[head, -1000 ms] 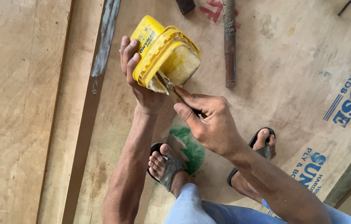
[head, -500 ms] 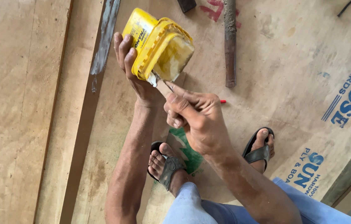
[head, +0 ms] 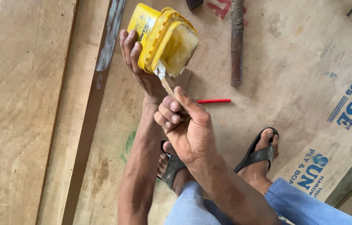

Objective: The person hammers nails into several wooden strips to secure them, then applies white adhesive from a yellow container to the edge of a wooden board using a brush and their finger.

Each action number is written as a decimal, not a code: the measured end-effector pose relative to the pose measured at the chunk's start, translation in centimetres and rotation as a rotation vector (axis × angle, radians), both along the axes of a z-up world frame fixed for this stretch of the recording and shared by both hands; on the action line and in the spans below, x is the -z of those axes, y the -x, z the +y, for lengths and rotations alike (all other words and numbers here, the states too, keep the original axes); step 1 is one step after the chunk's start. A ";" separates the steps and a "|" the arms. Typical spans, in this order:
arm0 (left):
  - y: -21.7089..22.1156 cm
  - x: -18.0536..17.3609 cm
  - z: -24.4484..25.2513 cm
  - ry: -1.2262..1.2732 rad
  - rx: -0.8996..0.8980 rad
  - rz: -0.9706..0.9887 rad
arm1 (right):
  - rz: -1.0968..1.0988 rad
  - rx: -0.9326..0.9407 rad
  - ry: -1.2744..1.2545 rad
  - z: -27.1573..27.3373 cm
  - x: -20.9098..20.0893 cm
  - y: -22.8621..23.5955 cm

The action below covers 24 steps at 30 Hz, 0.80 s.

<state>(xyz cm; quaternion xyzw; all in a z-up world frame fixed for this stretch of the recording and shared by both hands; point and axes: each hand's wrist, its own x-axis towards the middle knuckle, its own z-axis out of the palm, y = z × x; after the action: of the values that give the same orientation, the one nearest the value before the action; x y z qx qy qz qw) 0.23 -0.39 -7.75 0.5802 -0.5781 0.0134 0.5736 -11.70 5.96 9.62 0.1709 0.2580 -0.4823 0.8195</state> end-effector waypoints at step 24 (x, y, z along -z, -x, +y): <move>6.4 -1.0 -3.0 -0.546 0.126 0.460 | 0.498 0.018 0.530 -0.3 1.1 4.1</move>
<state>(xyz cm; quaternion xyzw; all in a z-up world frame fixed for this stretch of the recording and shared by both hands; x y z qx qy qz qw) -6.18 -3.42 -6.75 0.6631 -0.4510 -0.3074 0.5123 -15.80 5.64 8.48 -0.1675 0.3142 -0.5665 0.7431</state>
